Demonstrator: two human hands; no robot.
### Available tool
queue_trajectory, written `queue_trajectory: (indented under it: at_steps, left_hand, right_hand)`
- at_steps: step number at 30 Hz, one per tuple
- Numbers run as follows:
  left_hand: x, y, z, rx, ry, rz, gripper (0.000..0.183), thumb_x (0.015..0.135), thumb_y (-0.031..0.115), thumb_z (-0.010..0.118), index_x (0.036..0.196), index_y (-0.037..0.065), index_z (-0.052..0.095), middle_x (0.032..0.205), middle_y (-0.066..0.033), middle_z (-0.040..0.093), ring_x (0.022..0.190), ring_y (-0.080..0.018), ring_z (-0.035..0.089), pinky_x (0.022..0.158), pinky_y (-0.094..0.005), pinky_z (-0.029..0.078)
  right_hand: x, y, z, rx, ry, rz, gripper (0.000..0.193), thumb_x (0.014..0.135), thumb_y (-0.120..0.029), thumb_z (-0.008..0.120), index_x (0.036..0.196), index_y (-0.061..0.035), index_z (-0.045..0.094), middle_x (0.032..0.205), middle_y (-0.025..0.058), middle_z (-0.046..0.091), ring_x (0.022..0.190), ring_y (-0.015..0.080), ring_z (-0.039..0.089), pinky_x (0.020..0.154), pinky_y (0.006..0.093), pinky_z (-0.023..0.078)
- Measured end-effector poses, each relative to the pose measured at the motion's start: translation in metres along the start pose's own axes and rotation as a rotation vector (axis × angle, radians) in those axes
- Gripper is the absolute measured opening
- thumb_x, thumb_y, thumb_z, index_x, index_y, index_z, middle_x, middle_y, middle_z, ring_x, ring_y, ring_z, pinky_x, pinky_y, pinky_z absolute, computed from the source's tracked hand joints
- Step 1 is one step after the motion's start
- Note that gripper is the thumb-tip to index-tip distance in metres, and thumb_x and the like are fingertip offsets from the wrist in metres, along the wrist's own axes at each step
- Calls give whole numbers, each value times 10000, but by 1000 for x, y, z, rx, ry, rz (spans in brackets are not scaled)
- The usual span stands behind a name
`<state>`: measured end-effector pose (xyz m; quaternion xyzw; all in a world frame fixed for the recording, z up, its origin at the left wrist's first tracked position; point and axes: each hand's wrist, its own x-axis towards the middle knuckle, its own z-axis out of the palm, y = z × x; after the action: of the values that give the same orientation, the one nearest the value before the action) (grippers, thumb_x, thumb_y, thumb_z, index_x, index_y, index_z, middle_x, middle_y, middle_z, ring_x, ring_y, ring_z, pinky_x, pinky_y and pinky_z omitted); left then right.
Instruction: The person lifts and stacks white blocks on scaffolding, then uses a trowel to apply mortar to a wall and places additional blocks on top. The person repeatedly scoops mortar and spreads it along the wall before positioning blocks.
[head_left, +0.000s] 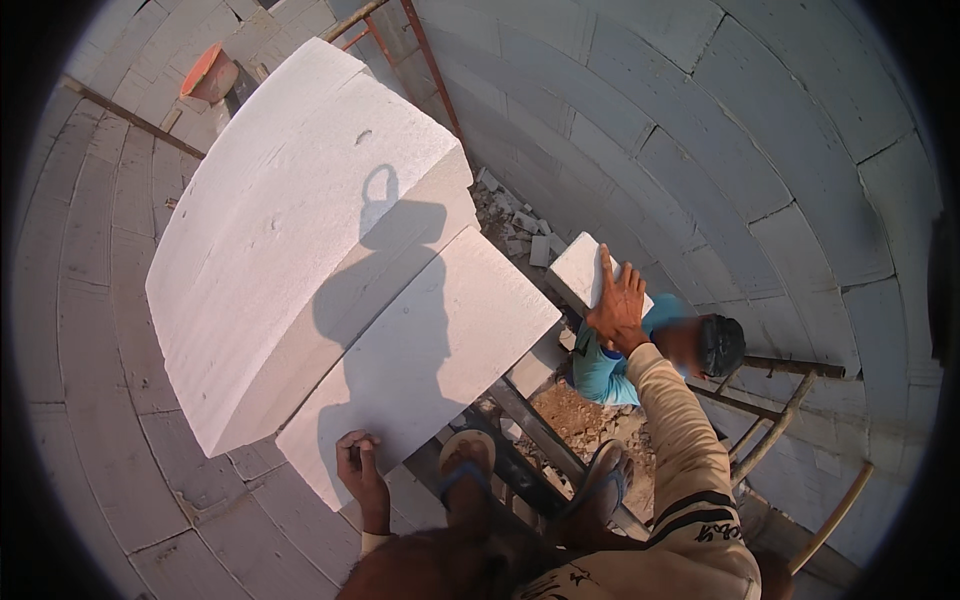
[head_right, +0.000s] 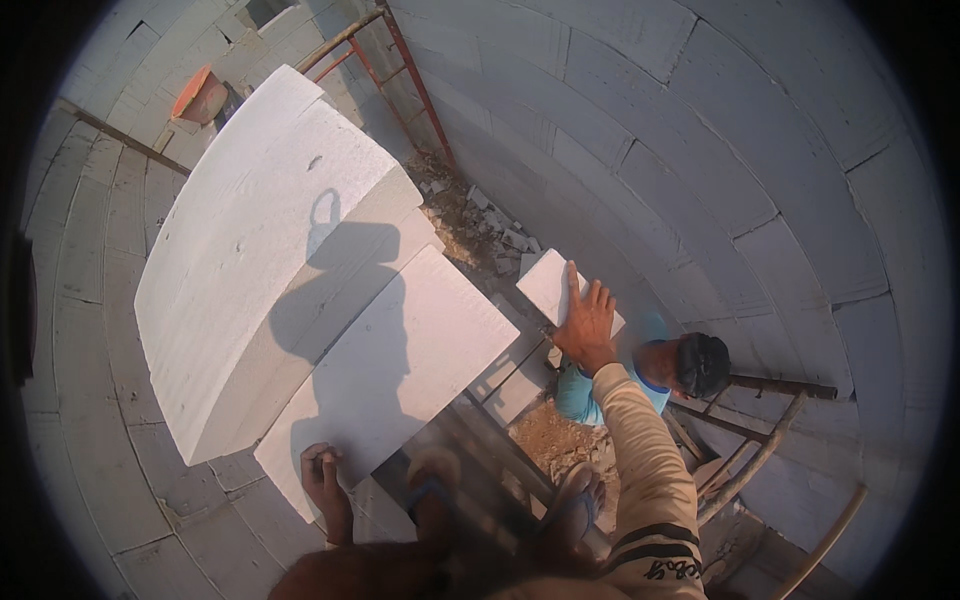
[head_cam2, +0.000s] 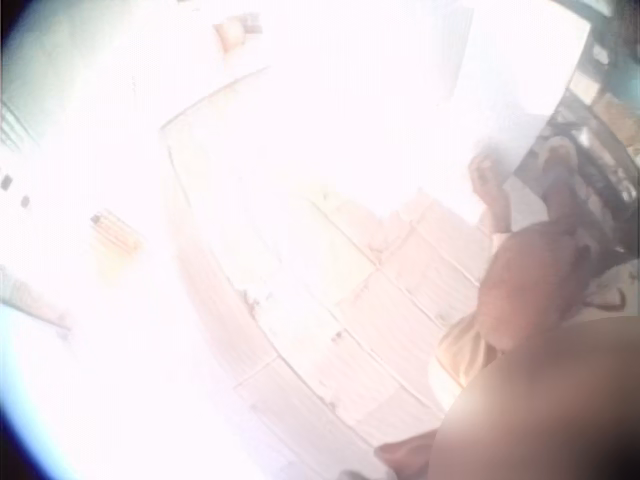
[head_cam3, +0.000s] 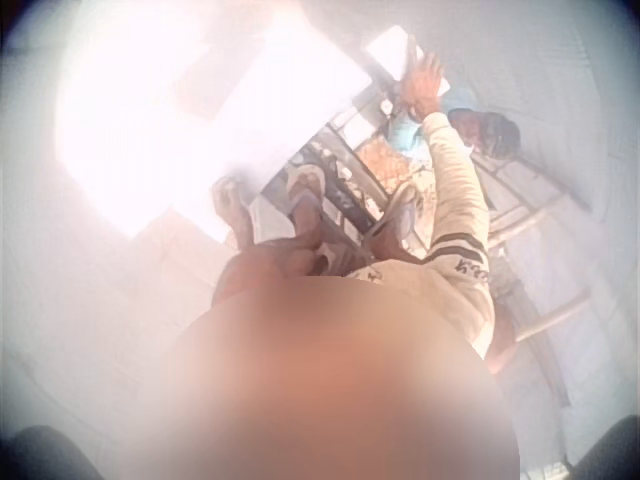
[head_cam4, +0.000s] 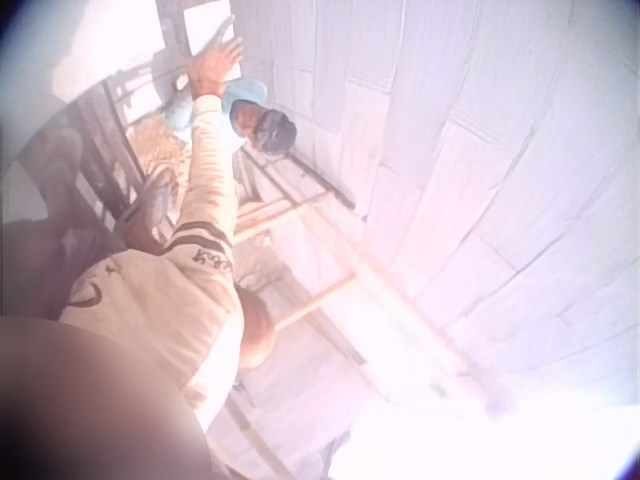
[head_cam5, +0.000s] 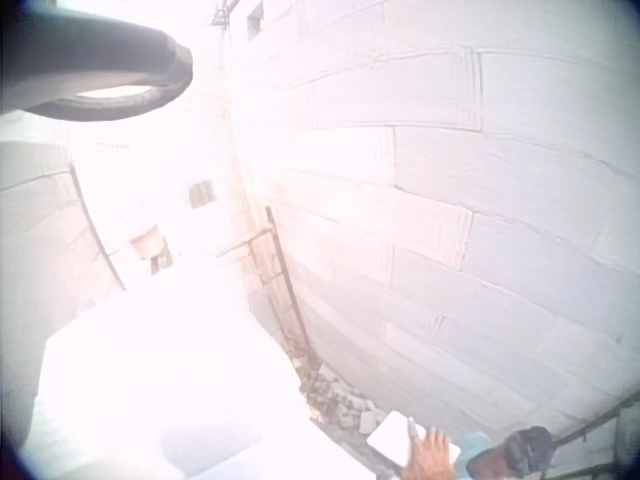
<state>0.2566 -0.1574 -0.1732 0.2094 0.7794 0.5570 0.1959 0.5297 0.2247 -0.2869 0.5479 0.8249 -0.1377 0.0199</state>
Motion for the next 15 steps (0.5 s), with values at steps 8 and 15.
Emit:
queue_trajectory:
  at_steps: [8,15]
  left_hand:
    - [-12,-4,75,-220,-896,-280,274,1023,102,555,1268,-9,609,1099,-120,684,1011,-200,673,910,-327,521]
    - [-65,-87,301,-671,-1093,-368,543,1075,252,523,1559,79,350,1421,-114,531,1307,-235,527,1119,-420,423]
  right_hand:
    - [-42,-12,-201,-64,75,-117,1281,591,-285,913,1651,-199,197,1187,220,506,1111,404,513,1021,554,399]
    - [-157,-64,-444,20,279,-283,1238,515,-371,829,1612,-126,309,1529,223,446,1365,446,468,1105,652,413]
